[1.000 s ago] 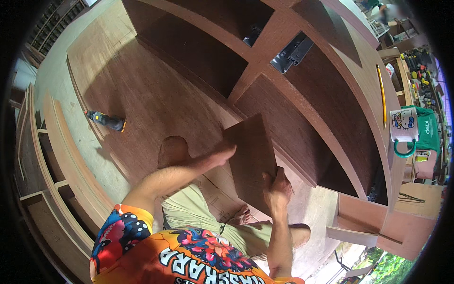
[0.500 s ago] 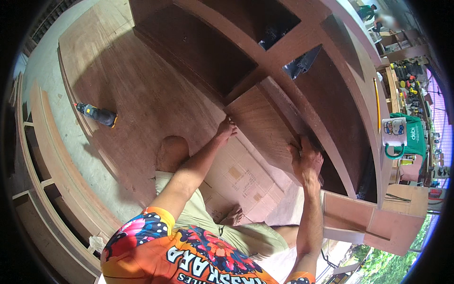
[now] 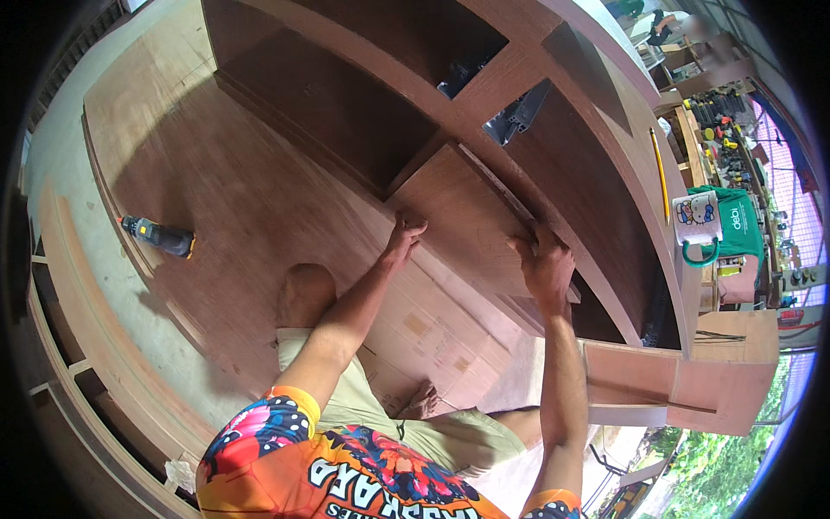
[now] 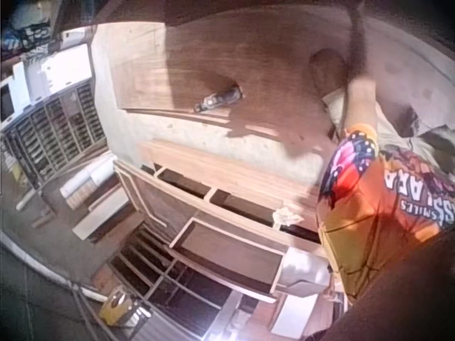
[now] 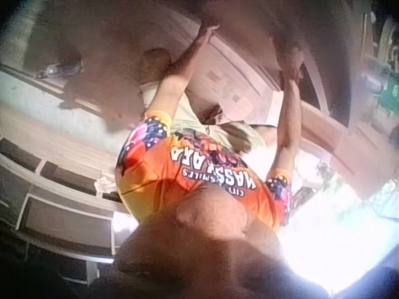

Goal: The person carries a wooden board to a table saw, aligns it, and makes a cut. Then, they carry the board to a piece of furniture and fit it into an opening to check the size.

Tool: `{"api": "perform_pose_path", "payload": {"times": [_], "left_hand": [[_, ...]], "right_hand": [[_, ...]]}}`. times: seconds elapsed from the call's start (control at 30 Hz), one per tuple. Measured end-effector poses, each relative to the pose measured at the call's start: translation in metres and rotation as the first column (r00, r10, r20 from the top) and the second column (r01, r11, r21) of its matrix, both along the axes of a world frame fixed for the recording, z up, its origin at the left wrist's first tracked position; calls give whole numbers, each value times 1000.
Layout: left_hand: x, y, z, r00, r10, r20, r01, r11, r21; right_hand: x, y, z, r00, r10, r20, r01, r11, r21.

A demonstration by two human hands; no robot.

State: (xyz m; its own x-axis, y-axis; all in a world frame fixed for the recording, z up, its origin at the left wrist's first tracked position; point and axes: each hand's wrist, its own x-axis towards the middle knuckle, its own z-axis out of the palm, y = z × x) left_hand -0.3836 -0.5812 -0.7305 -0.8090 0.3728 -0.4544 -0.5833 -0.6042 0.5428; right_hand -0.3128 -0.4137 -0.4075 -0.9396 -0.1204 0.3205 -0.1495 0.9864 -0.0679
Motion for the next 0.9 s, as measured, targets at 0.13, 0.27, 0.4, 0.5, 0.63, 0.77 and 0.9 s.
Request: {"api": "perform_pose_path", "payload": {"times": [0.13,0.27,0.4,0.5,0.63,0.77,0.9], "left_hand": [[2,14,0,988,4,-154,-19,995,-96],[0,27,-4,965,134,-225,-176,968,-177],[0,44,-7,938,228,-261,-291,927,-237],[-4,52,-11,924,272,-269,-337,911,-238],[-6,41,-7,940,184,-289,-219,971,-94],[1,30,17,944,236,-229,-270,954,-131],[4,15,47,963,175,-205,-215,957,-195]], "right_hand": [[2,-8,-5,978,-48,-203,58,997,45],[6,-6,-7,899,56,-435,35,980,197],[55,18,-44,797,-329,-507,126,911,-393],[90,79,-118,766,-569,-299,239,684,-689],[85,105,-150,717,-672,185,457,253,-853],[58,81,-131,798,-516,311,468,205,-860],[61,80,-141,814,-548,191,382,258,-888]]}}
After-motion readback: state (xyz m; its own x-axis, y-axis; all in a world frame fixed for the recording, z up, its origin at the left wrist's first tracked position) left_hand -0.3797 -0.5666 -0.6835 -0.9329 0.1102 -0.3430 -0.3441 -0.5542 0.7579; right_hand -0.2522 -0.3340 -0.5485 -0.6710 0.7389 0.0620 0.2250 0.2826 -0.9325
